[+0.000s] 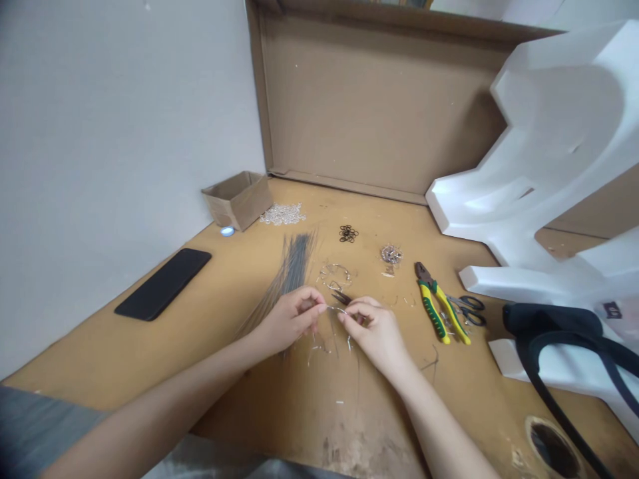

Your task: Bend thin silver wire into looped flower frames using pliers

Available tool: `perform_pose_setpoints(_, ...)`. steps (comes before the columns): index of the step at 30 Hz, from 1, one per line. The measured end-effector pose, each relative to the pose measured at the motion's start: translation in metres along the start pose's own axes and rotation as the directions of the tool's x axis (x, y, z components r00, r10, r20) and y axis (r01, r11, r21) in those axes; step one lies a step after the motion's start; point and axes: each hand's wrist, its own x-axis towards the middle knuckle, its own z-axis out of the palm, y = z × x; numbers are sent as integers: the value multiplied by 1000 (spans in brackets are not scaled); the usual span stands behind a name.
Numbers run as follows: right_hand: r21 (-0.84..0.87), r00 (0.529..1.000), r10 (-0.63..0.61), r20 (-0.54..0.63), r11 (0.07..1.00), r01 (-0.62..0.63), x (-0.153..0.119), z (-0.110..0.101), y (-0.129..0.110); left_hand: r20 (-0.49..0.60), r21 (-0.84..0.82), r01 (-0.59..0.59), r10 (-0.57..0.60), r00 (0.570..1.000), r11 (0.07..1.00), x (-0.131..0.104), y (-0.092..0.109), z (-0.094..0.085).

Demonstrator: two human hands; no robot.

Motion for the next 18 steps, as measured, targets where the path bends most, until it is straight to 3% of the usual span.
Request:
perform_pose_setpoints(5, 65, 995, -2, 102, 998, -4, 1, -3, -6, 67, 98, -71, 65, 996, 993, 1, 4, -2)
perform_pose_setpoints(9, 136, 983, 118, 141, 981, -137, 1, -3, -8, 81, 15, -13, 12, 997, 1000, 3, 3, -7)
perform_pose_setpoints(13, 199, 972, 141, 190, 963, -179, 1, -4, -7, 92, 11, 108, -108, 990, 994, 8, 1, -19)
perform_pose_setpoints(15, 245, 970, 123, 211, 954, -175, 1, -5, -8, 147, -66, 157, -146, 978, 985, 11, 0, -25)
perform_pose_setpoints(18, 270, 968, 97, 233, 950, -160, 1, -6, -9, 319, -252, 247, -161, 934, 936, 15, -3, -29)
